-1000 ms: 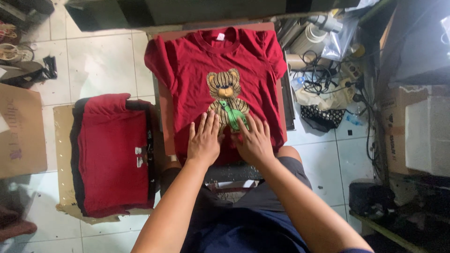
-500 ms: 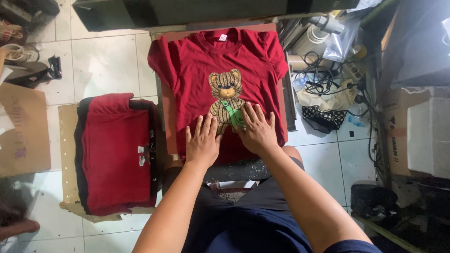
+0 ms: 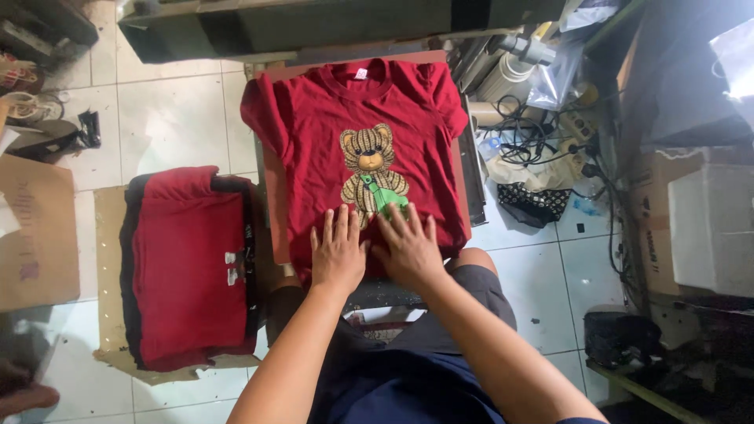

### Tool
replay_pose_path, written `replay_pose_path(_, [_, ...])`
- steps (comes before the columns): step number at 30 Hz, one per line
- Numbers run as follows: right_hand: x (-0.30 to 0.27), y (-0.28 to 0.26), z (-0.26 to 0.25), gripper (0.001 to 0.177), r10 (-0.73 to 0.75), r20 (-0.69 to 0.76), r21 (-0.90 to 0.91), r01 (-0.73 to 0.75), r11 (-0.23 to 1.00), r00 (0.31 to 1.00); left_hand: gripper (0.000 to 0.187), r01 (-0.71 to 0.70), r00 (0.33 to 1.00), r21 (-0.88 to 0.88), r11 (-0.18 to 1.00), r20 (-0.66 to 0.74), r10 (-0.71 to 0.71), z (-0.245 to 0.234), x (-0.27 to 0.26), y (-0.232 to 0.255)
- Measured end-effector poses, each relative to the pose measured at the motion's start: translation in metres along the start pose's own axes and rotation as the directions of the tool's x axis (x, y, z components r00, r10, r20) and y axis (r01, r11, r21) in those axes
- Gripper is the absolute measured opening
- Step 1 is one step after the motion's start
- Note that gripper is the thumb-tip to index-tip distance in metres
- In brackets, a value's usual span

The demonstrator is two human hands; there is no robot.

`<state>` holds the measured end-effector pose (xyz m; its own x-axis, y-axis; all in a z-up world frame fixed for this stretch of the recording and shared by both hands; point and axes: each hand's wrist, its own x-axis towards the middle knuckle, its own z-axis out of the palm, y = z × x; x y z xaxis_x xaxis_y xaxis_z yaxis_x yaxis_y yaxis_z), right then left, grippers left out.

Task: The person smooths a red t-shirt with a bear graphic on a heat press machine, then removes it and folds it by hand. The person repeatedly folds the shirt into a compact square, adjusting the edges and sleeves, and places the folded shirt on a stack of similar shirts.

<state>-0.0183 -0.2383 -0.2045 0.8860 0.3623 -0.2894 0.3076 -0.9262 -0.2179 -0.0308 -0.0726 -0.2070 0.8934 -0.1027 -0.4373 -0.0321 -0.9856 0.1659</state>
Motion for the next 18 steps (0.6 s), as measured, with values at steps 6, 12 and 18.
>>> replay_pose_path(6, [-0.036,0.028,-0.006,0.076,-0.037,0.036,-0.047,0.039,0.998,0.999,0.064,-0.051,0.993,0.011,0.999,-0.110,0.052,0.017,-0.040,-0.021])
replay_pose_path(12, [-0.048,0.065,0.022,0.066,0.058,-0.143,-0.022,-0.061,0.998,0.988,0.055,-0.042,0.928,0.044,0.998,-0.368,0.055,0.042,-0.046,-0.057])
replay_pose_path(18, [-0.008,0.128,0.052,0.052,0.429,-0.497,0.484,-0.170,0.859,0.754,0.052,0.209,0.808,-0.433,0.877,-0.429,-0.405,0.049,-0.008,-0.100])
